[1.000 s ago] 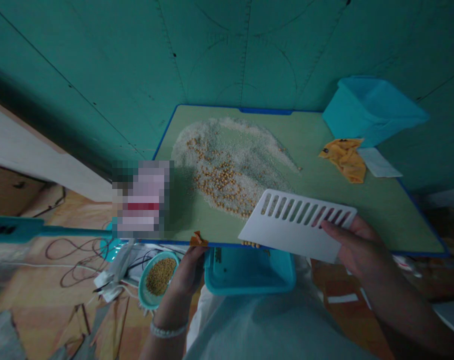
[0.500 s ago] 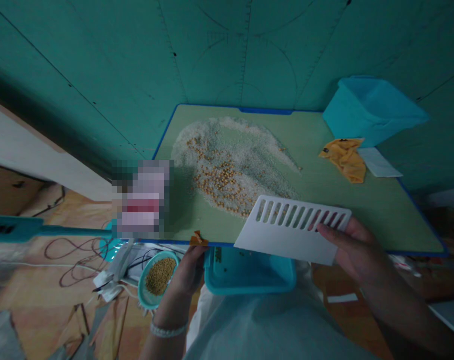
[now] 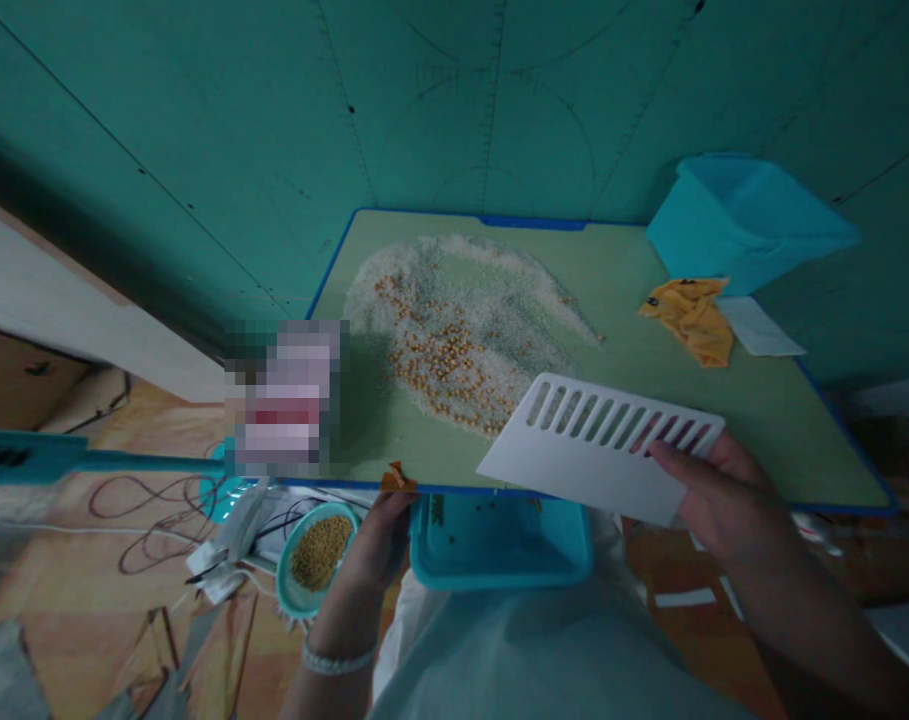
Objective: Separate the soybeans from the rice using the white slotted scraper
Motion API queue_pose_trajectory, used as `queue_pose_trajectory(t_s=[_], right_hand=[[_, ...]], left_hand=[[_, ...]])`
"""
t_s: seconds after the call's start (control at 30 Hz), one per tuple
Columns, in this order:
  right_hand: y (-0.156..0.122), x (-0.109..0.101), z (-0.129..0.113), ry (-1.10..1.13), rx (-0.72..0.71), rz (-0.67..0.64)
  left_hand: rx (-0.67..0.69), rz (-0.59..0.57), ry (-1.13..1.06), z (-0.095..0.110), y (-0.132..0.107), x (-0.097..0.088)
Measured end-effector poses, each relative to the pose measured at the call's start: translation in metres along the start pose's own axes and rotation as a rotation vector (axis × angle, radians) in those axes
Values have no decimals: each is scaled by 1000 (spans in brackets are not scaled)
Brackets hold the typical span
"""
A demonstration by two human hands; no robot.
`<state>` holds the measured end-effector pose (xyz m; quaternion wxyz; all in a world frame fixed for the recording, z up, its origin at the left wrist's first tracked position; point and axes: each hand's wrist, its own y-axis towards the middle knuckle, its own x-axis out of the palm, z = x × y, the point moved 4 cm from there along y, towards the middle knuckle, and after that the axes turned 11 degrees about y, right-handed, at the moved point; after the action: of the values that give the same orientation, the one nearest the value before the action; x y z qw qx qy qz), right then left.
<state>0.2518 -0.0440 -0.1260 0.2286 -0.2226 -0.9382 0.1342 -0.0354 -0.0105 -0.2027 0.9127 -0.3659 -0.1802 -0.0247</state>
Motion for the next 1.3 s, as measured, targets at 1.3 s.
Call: queue_pose_trajectory(t_s=[1.3], right_hand=[[7, -49, -70, 34, -513, 519]], left_hand=[[3, 1, 35, -12, 12, 4]])
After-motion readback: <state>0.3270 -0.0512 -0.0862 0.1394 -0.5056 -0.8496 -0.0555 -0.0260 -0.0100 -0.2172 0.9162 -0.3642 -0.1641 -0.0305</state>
